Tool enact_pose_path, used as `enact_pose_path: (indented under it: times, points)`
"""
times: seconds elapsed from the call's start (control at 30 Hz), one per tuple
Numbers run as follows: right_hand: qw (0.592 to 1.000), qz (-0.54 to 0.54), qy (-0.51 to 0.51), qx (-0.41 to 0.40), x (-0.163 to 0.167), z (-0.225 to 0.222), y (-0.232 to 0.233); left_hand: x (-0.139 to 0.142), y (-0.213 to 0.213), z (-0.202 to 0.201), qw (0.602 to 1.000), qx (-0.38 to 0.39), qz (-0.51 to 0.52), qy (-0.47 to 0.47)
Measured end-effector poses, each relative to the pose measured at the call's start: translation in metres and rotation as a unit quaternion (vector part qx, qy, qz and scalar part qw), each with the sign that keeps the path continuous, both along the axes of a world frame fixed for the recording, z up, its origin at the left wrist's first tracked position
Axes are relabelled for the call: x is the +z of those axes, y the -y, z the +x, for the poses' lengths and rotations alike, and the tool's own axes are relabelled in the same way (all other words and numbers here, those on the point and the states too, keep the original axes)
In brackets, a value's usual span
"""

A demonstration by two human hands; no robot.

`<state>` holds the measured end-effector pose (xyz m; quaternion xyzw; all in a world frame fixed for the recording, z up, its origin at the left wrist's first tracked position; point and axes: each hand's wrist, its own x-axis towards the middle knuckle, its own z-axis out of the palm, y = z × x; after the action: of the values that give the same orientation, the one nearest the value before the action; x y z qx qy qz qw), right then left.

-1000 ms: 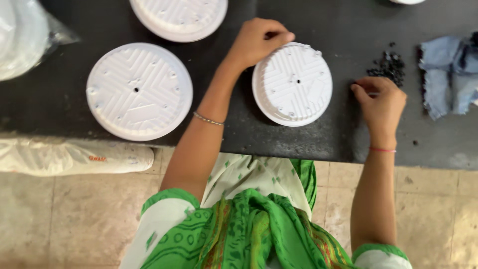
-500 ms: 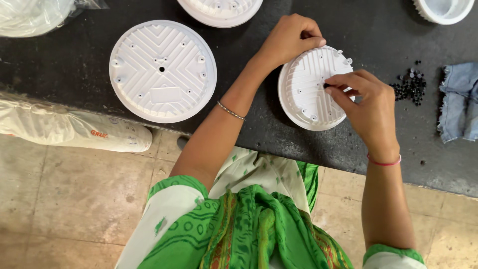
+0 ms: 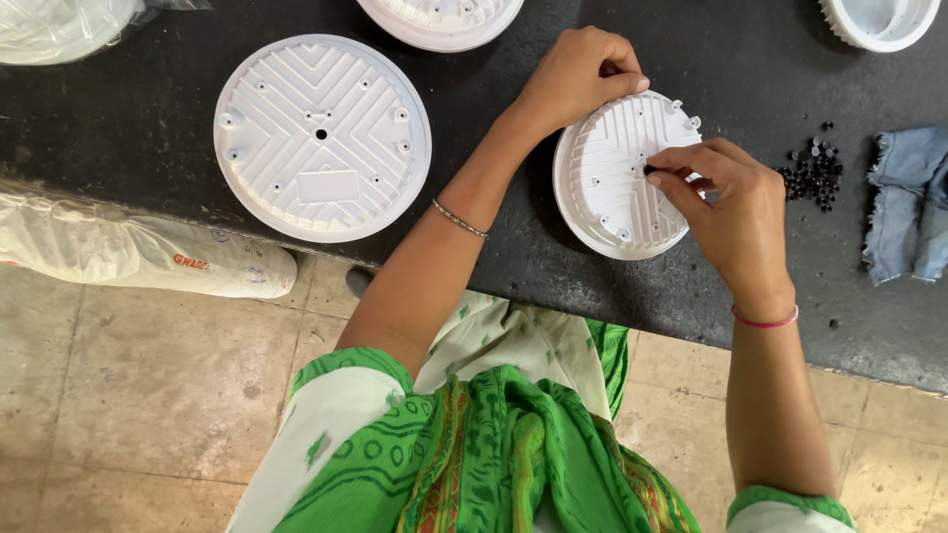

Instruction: The person sits at a workbench assembling white round plastic light fixture bases. They pick up small black screws from a pile on the table and insert them one at a time into holes around the rim of each fixture base, then set the completed base aside and start the next one.

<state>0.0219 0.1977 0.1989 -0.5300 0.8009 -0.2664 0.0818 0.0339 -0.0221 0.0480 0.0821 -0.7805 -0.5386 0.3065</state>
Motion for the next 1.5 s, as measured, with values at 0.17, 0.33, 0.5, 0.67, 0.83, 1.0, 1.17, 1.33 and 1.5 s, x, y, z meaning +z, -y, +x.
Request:
enact_pose_path:
  times: [0.17,0.33,0.5,0.67,0.83,1.0,1.17,1.33,1.5]
  points:
    - [1.000,-0.007,0.000,-0.004,0.001,-0.002,-0.005,0.005,-0.003,0.000,1.000,-0.001,-0.001,0.000]
    - [1.000,-0.002,-0.012,0.002,0.009,-0.003,-0.012,0.015,-0.010,0.000,1.000,0.003,0.013,0.028]
    - [1.000,0.005,-0.014,0.012,0.041,-0.017,-0.011,0.024,-0.010,0.006,1.000,0.005,0.003,0.008]
    - [0.987,0.106,-0.099,0.065,0.056,-0.044,0.016,0.025,-0.012,0.011,0.999,-0.011,0.016,0.030]
    - [0.959,0.276,-0.040,0.057,0.052,-0.051,0.043,0.033,-0.017,0.015,1.000,-0.010,0.014,0.011]
    - [0.931,0.360,-0.057,0.028,0.057,-0.051,0.051,0.044,-0.018,0.016,0.999,-0.011,0.020,0.027]
    - [0.937,0.335,-0.079,0.062,0.061,-0.066,0.053,0.058,-0.016,0.005,0.999,-0.011,0.018,0.037]
    - [0.936,0.329,-0.107,0.071,0.051,-0.089,0.053,0.055,-0.013,-0.019,0.999,-0.012,0.010,0.029]
    - [0.931,0.339,-0.119,0.061,0.032,-0.112,0.043,0.043,-0.025,-0.048,0.999,-0.019,0.023,0.018]
